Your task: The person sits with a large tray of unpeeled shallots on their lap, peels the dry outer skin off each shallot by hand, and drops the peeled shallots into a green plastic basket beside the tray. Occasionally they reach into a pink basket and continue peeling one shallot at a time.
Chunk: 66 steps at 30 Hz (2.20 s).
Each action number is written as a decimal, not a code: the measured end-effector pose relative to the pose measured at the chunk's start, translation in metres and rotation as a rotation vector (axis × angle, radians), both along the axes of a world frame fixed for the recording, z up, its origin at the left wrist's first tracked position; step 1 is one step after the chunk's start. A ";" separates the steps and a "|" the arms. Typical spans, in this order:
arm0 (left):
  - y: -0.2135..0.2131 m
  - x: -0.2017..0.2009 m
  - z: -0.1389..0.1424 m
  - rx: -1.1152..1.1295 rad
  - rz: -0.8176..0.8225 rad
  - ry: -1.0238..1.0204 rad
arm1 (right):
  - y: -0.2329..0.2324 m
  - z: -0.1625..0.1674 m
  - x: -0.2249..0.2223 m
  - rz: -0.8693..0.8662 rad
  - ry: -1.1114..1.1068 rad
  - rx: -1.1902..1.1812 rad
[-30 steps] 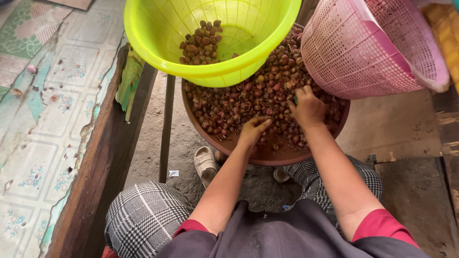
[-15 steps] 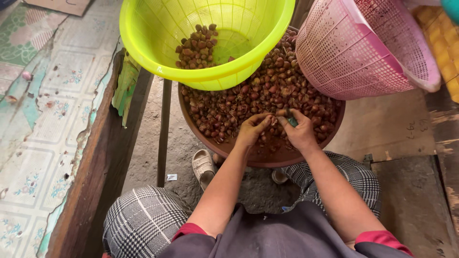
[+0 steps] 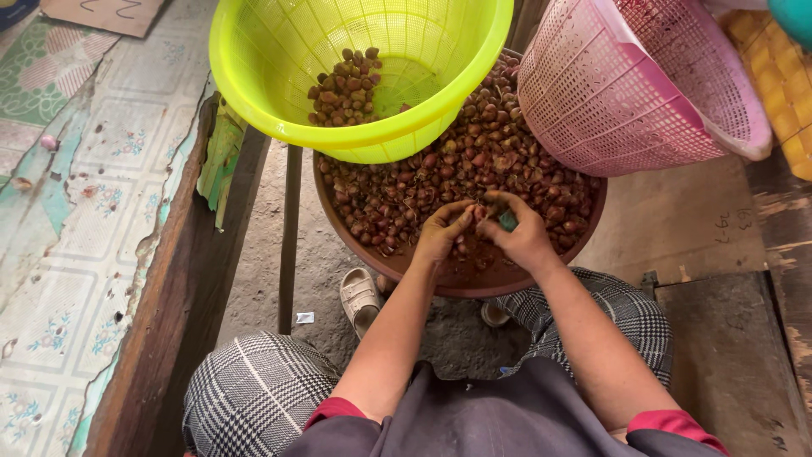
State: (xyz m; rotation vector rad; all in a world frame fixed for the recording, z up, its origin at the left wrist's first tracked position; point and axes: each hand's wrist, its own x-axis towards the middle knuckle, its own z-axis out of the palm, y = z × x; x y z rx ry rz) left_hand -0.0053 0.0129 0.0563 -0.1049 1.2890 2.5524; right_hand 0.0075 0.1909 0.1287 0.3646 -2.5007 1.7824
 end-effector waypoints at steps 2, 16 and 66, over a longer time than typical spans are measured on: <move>-0.001 0.000 0.001 -0.047 -0.046 -0.045 | -0.001 0.000 0.001 -0.057 -0.003 0.101; 0.002 0.003 0.000 0.001 -0.214 -0.183 | -0.003 -0.002 0.004 0.039 0.073 0.011; -0.005 0.000 0.006 -0.147 0.046 0.097 | -0.016 -0.012 0.029 -0.086 -0.090 0.171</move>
